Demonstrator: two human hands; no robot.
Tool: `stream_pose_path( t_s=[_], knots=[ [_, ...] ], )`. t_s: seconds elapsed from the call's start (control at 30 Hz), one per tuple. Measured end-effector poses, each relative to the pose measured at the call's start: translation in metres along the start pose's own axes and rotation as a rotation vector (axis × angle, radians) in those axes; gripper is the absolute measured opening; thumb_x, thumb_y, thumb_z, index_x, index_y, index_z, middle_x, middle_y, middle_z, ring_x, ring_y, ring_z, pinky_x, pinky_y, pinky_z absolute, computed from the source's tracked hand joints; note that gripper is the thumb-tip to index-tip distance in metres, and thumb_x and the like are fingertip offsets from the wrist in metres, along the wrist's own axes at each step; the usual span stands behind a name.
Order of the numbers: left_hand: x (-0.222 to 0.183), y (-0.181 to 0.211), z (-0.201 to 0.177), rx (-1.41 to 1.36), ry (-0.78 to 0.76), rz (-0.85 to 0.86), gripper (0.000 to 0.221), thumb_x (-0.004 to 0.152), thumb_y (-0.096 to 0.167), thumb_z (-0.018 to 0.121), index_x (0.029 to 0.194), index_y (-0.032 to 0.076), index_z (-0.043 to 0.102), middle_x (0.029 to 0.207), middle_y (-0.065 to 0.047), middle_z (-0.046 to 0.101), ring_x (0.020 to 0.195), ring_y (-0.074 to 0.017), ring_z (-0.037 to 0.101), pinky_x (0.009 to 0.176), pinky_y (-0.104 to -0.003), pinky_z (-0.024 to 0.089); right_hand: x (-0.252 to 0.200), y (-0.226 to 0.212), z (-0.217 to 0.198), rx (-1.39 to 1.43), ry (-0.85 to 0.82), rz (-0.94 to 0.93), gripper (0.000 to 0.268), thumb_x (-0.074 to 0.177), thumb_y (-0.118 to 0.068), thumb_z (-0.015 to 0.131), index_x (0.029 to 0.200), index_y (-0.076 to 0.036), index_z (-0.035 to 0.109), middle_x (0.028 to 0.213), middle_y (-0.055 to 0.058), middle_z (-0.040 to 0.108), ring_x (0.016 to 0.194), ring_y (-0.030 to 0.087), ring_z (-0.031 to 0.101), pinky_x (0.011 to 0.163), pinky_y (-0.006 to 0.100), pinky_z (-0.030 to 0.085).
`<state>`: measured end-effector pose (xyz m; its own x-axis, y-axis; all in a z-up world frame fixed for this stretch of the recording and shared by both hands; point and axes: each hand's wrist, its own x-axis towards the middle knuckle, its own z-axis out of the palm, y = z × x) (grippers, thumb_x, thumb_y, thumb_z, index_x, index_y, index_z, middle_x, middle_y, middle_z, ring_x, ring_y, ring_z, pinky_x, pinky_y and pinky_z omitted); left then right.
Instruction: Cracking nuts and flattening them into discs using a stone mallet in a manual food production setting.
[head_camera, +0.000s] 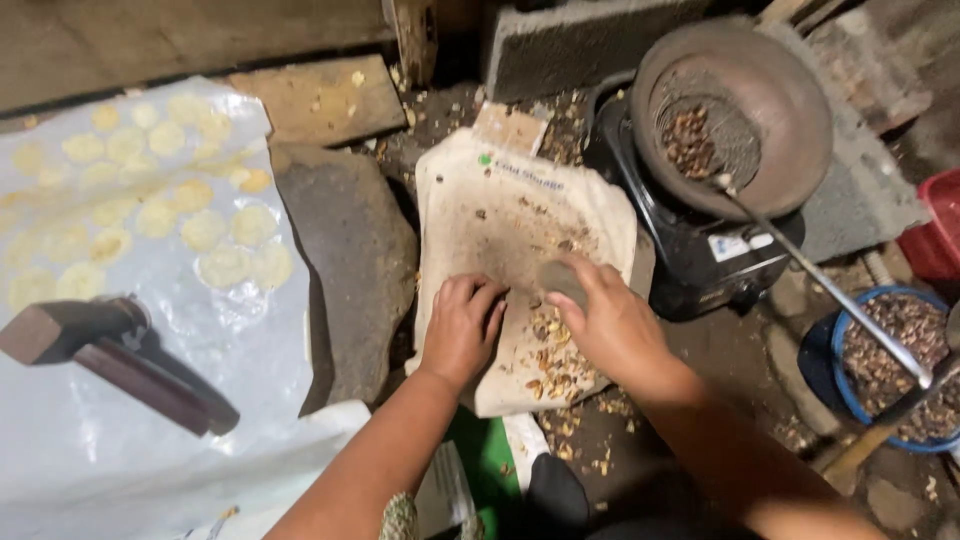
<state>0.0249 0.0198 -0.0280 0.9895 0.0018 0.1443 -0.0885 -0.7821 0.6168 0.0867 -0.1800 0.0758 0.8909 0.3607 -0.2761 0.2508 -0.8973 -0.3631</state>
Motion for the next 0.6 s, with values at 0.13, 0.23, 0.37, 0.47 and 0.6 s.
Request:
stream_pose_path(
  t_s=[0.13, 0.23, 0.37, 0.47, 0.6],
  knots=[
    [-0.002, -0.004, 0.001, -0.043, 0.023, -0.006, 0.026, 0.099, 0.028, 0.063, 0.125, 0.021, 0.066, 0.117, -0.007, 0.06, 0.122, -0.0309, 0.055, 0.104, -0.045, 0.045, -0.002, -0.015, 0.023, -0.105, -0.046, -0.227, 0.045, 0.101, -0.039, 0.054, 0.143, -0.021, 0.053, 0.115, 0.027, 0.061, 0.099, 0.052, 0.069, 0.079, 0.058, 0.059],
    [-0.001, -0.007, -0.003, -0.104, -0.003, -0.01, 0.029, 0.097, 0.026, 0.063, 0.125, 0.019, 0.064, 0.12, -0.009, 0.058, 0.125, -0.0337, 0.053, 0.107, -0.047, 0.043, -0.001, -0.016, 0.019, -0.05, -0.09, -0.14, 0.048, 0.099, -0.035, 0.054, 0.146, -0.027, 0.047, 0.114, 0.024, 0.062, 0.101, 0.051, 0.069, 0.081, 0.058, 0.059],
    [-0.006, -0.006, 0.001, -0.124, 0.012, -0.027, 0.018, 0.098, 0.024, 0.064, 0.114, 0.017, 0.068, 0.116, -0.008, 0.06, 0.123, -0.0331, 0.054, 0.107, -0.046, 0.045, -0.005, -0.024, 0.004, 0.142, -0.139, 0.135, 0.053, 0.099, -0.043, 0.053, 0.145, -0.02, 0.043, 0.121, 0.029, 0.064, 0.112, 0.051, 0.065, 0.093, 0.06, 0.053],
    [0.004, -0.008, 0.005, -0.113, 0.06, -0.055, 0.014, 0.096, 0.027, 0.067, 0.106, 0.018, 0.07, 0.114, -0.007, 0.061, 0.121, -0.0315, 0.055, 0.105, -0.046, 0.046, 0.001, -0.03, -0.002, 0.135, -0.155, 0.197, 0.053, 0.098, -0.047, 0.051, 0.144, -0.024, 0.041, 0.121, 0.029, 0.066, 0.114, 0.049, 0.066, 0.094, 0.061, 0.052],
    [0.008, 0.005, 0.021, -0.006, 0.108, -0.133, 0.017, 0.089, 0.04, 0.074, 0.098, 0.026, 0.071, 0.11, -0.001, 0.061, 0.116, -0.0267, 0.055, 0.098, -0.043, 0.045, -0.002, -0.015, 0.016, 0.027, -0.103, 0.093, 0.049, 0.101, -0.038, 0.051, 0.144, -0.015, 0.043, 0.114, 0.03, 0.068, 0.104, 0.048, 0.071, 0.087, 0.058, 0.057]
  ],
)
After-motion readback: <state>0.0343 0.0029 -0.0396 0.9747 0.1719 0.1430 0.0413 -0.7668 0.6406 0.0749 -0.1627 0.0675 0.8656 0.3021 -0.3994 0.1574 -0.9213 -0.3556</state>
